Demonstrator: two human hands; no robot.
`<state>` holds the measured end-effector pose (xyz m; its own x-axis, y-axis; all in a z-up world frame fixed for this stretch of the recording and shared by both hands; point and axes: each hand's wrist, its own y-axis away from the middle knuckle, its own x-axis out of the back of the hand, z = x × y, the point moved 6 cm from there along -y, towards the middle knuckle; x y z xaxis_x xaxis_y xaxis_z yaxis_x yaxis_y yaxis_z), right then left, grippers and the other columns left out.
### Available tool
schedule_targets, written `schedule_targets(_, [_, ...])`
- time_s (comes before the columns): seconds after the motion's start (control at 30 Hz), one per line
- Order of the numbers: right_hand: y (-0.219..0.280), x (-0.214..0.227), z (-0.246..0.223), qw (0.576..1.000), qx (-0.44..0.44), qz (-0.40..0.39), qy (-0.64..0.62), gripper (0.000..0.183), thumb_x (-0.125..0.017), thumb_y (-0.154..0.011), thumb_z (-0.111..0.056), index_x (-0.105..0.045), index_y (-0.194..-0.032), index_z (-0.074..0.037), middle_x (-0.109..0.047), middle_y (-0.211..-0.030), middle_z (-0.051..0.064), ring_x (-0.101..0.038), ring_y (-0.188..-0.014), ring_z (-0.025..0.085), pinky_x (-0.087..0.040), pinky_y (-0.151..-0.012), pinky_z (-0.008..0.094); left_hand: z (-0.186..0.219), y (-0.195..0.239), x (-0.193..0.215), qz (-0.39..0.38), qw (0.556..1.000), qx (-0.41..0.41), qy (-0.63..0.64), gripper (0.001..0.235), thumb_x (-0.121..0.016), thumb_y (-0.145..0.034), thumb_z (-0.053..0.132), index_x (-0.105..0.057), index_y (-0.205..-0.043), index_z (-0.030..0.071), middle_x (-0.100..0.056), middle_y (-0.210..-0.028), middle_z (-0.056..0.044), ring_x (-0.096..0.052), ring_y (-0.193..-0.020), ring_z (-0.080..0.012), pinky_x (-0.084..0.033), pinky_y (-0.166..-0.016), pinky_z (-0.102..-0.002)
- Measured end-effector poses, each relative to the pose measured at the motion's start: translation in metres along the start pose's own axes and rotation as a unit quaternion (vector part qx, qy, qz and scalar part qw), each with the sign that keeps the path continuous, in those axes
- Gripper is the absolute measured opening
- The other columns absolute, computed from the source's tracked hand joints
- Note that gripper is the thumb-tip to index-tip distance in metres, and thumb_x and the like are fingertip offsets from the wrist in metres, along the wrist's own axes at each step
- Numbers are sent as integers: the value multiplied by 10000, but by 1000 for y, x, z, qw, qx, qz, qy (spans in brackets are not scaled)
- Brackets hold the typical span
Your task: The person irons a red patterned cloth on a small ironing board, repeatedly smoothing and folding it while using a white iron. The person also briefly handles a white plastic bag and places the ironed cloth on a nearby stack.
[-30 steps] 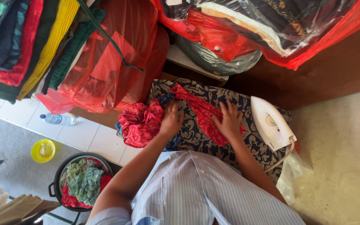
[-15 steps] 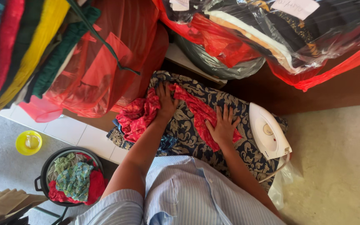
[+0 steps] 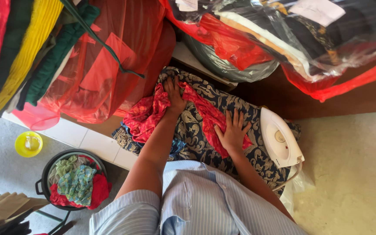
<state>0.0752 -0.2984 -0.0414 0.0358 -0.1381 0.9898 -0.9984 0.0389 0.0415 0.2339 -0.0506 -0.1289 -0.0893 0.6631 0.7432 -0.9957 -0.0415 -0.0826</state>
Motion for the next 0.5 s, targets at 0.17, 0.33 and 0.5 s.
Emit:
schedule_targets(0.17, [9, 7, 4, 993, 31, 78, -84, 638, -660, -896, -483, -587, -1422, -129, -377, -1580, 168, -255, -1505, 367, -67, -1158, 715, 31, 32, 12, -6, 983, -41, -179, 869, -643, -919, 402, -226, -1544, -34, -103, -1657, -317, -108, -1521, -524, -165, -1256, -570])
schedule_targets(0.33, [13, 13, 14, 959, 44, 133, -248, 172, -734, -964, -218, -747, -1103, -117, -685, -1260, 47, -554, -1296, 237, -367, -1194, 488, 47, 85, 23, -126, 986, 0, -109, 864, -533, -926, 414, -234, -1614, -15, -74, -1693, -247, -63, -1583, -418, -250, -1105, -554])
schedule_targets(0.5, [24, 61, -10, 914, 92, 144, -367, 131, -741, -921, -75, -722, -1044, -35, -740, -1031, 92, -716, -949, 229, -531, -837, 350, 84, 147, 40, -162, 977, -59, -126, 790, -577, -937, 545, -430, -1499, 9, -208, -1640, -266, -140, -1532, -406, -144, -1229, -543])
